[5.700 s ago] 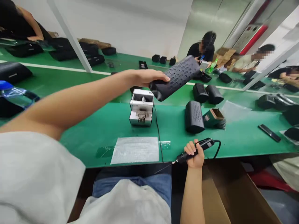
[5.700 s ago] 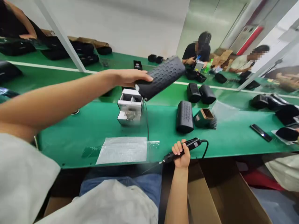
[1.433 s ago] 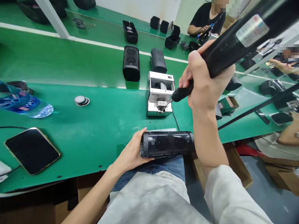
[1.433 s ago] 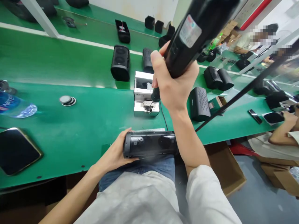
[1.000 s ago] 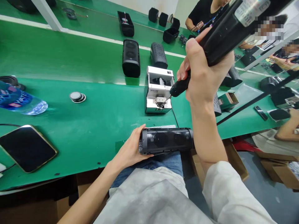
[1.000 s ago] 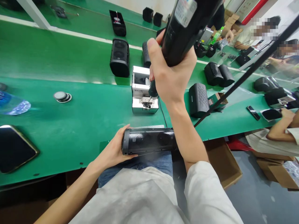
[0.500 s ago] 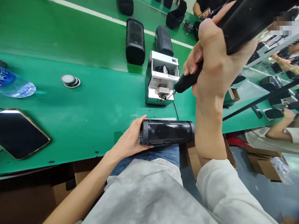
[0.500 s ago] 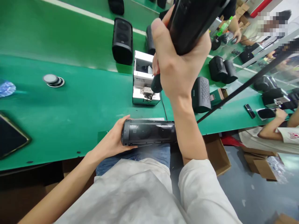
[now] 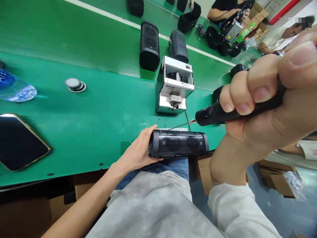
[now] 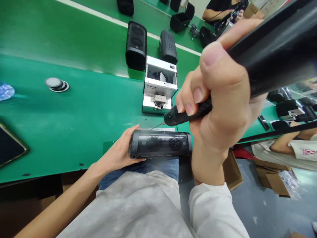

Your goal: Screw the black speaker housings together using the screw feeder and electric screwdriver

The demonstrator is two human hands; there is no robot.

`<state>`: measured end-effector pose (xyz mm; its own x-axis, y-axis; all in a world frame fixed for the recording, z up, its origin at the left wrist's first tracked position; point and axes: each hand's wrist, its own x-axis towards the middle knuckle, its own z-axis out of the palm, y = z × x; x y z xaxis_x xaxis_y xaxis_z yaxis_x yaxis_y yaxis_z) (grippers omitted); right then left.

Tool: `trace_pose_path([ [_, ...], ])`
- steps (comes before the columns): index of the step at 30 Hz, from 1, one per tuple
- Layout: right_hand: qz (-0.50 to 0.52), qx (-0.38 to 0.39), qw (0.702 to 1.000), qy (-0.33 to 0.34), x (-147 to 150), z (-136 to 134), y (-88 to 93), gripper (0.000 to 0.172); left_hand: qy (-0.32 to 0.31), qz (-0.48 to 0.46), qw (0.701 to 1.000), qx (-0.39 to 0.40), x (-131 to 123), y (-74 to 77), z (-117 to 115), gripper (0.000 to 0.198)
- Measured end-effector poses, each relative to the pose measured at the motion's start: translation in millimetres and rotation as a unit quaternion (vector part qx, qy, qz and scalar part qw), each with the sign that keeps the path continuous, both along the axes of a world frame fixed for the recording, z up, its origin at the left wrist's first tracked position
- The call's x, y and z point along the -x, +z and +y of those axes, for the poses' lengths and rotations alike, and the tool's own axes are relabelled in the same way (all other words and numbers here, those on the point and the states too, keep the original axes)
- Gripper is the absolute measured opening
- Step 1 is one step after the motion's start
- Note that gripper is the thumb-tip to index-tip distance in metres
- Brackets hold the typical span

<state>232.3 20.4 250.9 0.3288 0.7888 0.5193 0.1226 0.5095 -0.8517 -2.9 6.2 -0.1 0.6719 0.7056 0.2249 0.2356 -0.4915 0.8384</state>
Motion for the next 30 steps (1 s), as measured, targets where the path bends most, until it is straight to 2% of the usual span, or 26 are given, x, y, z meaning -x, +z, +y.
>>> trace_pose_path([
  [3, 0.066, -0.018, 0.997, -0.022, 24, 0, 0.4, 0.018, 0.000, -0.005, 1.000, 0.007, 0, 0.0, -1, 0.126],
  [6, 0.087, -0.019, 0.996, -0.004, 40, 0, -8.1, 0.019, 0.001, -0.009, 1.000, 0.012, 0, 0.4, -2, 0.124],
  [10, 0.031, -0.038, 0.996, 0.069, 36, 4, -42.3, 0.023, -0.002, -0.012, 1.000, 0.012, 0, 2.1, -1, 0.121],
  [12, 0.004, -0.041, 0.996, 0.083, 30, 5, -60.5, 0.023, -0.001, -0.016, 1.000, 0.013, -1, 3.6, -1, 0.118],
  [14, -0.017, -0.055, 0.995, 0.082, 26, 2, -71.1, 0.024, -0.002, -0.022, 1.000, 0.014, -1, 5.0, -1, 0.117],
  [19, -0.025, 0.032, 0.996, 0.077, 28, -6, -67.9, 0.023, 0.002, -0.020, 1.000, 0.023, -2, 5.9, -2, 0.118],
  [24, -0.016, -0.115, 0.984, 0.132, 33, 12, -67.8, 0.028, 0.000, -0.027, 0.999, 0.041, -2, 6.0, -2, 0.110],
  [30, 0.008, -0.107, 0.972, 0.209, 25, 15, -66.3, 0.027, 0.002, -0.025, 0.999, 0.023, -3, 4.2, -2, 0.120],
])
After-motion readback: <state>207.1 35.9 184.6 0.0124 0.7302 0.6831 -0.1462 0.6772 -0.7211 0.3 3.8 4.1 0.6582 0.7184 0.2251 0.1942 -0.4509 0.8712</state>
